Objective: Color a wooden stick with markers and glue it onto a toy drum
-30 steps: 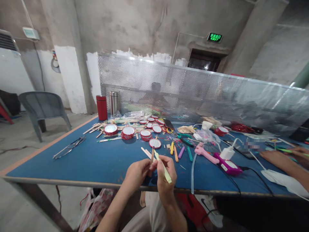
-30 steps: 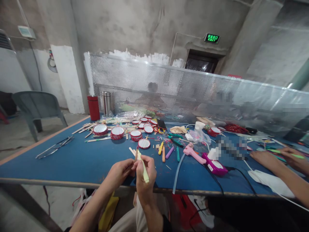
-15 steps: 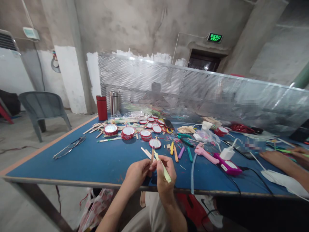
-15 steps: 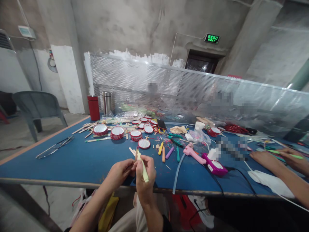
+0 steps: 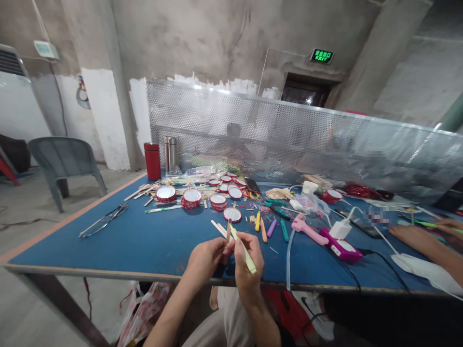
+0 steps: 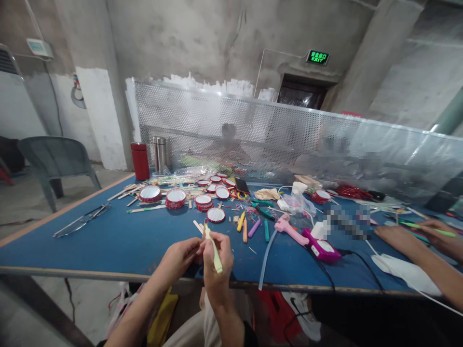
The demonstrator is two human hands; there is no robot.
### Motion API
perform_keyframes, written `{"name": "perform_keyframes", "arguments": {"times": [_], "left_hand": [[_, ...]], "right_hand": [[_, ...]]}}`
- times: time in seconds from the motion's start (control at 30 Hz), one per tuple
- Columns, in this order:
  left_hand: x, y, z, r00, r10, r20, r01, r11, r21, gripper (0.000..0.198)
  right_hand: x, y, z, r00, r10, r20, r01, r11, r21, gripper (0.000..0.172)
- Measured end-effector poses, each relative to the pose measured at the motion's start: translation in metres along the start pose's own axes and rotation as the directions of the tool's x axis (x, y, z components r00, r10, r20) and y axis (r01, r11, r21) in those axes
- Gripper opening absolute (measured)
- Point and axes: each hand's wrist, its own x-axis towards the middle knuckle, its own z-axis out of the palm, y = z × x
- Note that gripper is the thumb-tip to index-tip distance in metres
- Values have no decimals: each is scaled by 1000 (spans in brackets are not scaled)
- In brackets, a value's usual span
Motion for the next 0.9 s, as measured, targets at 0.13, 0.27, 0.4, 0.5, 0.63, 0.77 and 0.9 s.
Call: {"name": "perform_keyframes", "arguments": {"times": [0.13,0.27,0.4,0.5,0.63,0.77,0.9], "left_hand": [[0,0,1,1000,16,-8,-16,1000,-24,19],[0,1,0,1000,4,-7,-4,1000,-19,20],[0,3,-2,1000,-2,4,2,1000,-16,19],[-1,2,-2,1000,11,4,-11,1000,-24,19],[0,0,0,1000,25,-5,-26,999,-30,19],[0,0,0,1000,9,0,-9,1000,-27,18],[0,2,0,1000,5,-1,-5,1000,-22,19]], "right_hand": [[0,1,-1,1000,12,17,-12,1000,-20,19],[-1,2,0,1000,13,-5,-13,1000,-6,19],[-1,3,0,1000,4,-26,-3,1000,20,19],[-1,3,-1,1000,2,-3,-2,1000,8,18],[0,3,-1,1000,6,16,-6,1000,-12,19],[0,2,-1,1000,0,-11,0,1000,7,18],[0,4,-1,1000,4,-14,-4,1000,26,17]]}}
